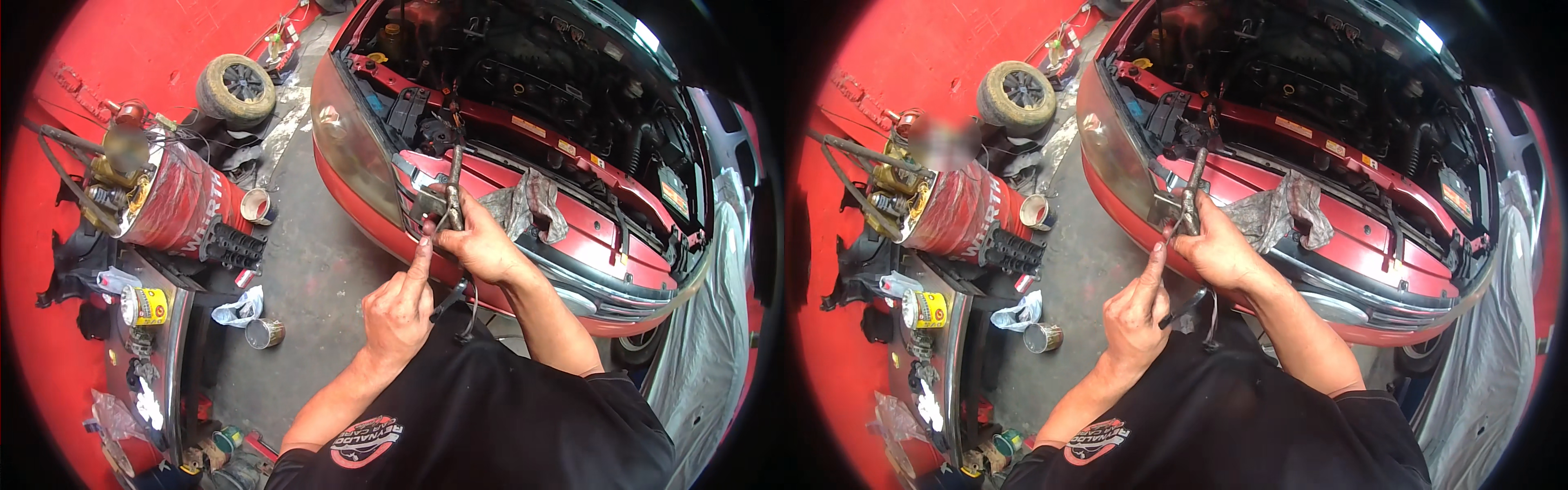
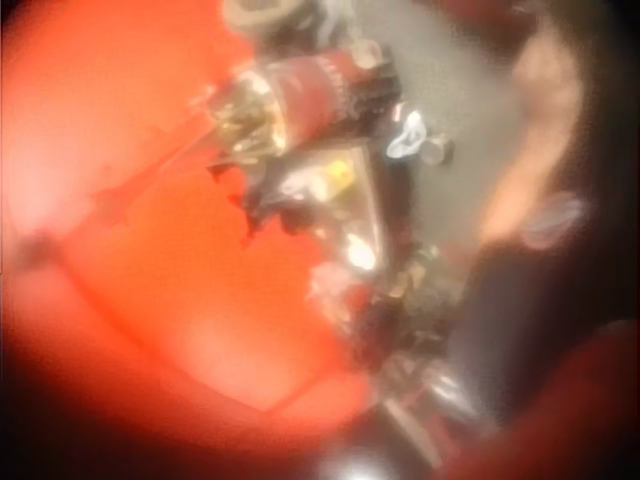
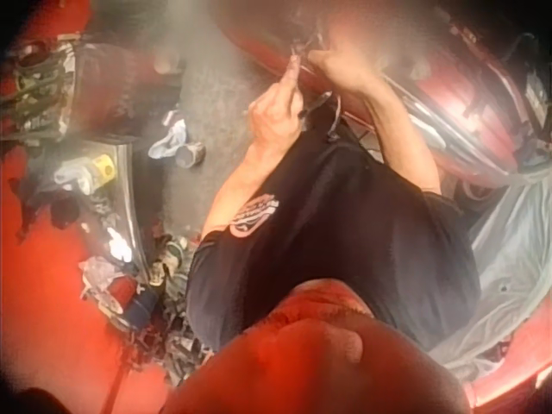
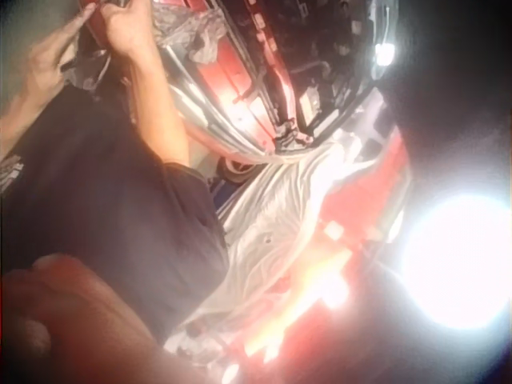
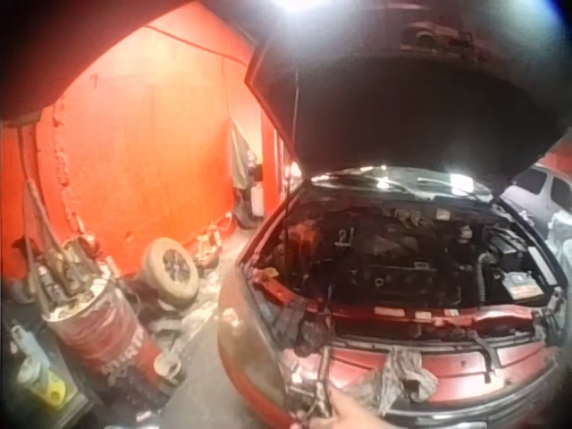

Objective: The person manipulates a wire harness and electrical connector near a car engine, wipes a component with a rag, and probes a connector using a screwdriver.

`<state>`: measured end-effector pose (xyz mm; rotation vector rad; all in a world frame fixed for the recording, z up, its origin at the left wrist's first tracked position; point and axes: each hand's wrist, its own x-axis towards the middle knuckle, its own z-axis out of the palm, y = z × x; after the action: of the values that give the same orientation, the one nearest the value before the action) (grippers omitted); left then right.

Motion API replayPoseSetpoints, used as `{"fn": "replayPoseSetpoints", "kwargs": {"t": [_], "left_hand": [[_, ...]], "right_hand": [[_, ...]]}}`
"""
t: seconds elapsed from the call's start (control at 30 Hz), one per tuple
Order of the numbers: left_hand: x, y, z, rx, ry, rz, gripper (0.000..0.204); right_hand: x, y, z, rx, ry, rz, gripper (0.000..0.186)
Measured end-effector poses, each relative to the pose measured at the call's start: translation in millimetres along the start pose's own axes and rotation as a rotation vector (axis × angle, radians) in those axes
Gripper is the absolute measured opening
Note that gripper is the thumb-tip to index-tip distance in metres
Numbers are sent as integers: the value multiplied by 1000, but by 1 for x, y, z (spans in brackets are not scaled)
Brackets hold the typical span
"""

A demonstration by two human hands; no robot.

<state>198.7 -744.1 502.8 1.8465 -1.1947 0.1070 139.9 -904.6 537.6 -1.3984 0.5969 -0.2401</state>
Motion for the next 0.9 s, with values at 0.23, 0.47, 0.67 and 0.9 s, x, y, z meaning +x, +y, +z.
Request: {"fn": "replayPoseSetpoints", "kwargs": {"t": [0.23, 0.47, 0.67, 0.9], "left_hand": [[7, -4, -13, -52, -17, -135, 61], [68, 16, -91, 508, -480, -106, 31], [138, 48, -98, 698, -698, 99, 21], [142, 69, -96, 554, -649, 12, 28]], "right_hand": [[12, 14, 16, -340, 93, -166, 52], [33, 24, 19, -737, -75, -133, 51], [32, 23, 9, -340, -227, -125, 49], [31, 23, -14, 161, -315, -97, 46]]}}
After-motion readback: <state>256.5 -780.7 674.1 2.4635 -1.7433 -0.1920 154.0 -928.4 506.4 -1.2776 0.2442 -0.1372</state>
